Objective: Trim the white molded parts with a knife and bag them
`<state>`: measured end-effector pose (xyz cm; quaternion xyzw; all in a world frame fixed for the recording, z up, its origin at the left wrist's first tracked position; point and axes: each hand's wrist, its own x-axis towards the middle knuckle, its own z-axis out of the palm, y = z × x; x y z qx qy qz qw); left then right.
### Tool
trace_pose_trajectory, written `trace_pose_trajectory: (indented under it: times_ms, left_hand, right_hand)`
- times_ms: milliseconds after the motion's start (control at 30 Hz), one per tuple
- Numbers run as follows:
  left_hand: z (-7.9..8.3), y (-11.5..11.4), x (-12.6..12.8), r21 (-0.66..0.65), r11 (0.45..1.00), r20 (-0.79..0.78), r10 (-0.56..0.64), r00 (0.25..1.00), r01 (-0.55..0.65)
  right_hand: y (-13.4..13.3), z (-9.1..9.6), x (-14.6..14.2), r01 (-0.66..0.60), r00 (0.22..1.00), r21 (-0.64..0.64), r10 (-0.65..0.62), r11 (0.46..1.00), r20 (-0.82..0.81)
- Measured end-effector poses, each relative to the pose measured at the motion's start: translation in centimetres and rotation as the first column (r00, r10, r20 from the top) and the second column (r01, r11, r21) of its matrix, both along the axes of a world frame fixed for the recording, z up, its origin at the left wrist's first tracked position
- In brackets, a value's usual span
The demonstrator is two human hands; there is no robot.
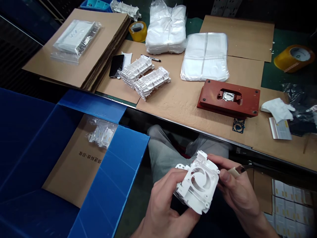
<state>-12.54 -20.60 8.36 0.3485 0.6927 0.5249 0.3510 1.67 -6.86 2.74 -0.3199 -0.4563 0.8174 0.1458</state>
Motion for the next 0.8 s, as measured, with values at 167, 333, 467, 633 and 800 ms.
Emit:
trace_pose_trajectory:
  times_ms: [167, 333, 467, 633, 800]
  left_hand:
    - [-0.4, 0.0, -0.5, -0.071, 0.993, 0.186, 0.106, 0.977, -0.094]
    - [-1.7, 0.7, -1.5, -0.136, 0.933, 0.67, 0.334, 0.663, -0.332]
    - [-2.8, 1.6, -1.8, -0.273, 0.878, 0.8, 0.434, 0.414, -0.393]
    - [-3.8, 2.0, -1.4, -0.394, 0.831, 0.841, 0.498, 0.209, -0.393]
    - [-4.0, 2.0, -1.5, -0.406, 0.837, 0.867, 0.48, 0.136, -0.368]
  right_hand:
    - [0.2, -0.7, 0.0, -0.016, 1.0, 0.022, 0.016, 1.0, 0.0]
    - [1.4, -0.7, -0.7, -0.155, 0.984, 0.062, 0.149, 0.986, 0.096]
    - [2.0, -0.5, -1.4, -0.266, 0.95, 0.006, 0.261, 0.964, 0.169]
    - [1.2, -0.9, -2.1, -0.307, 0.943, -0.148, 0.321, 0.94, 0.089]
    - [-0.1, -0.6, -2.6, -0.123, 0.982, -0.33, 0.163, 0.936, 0.096]
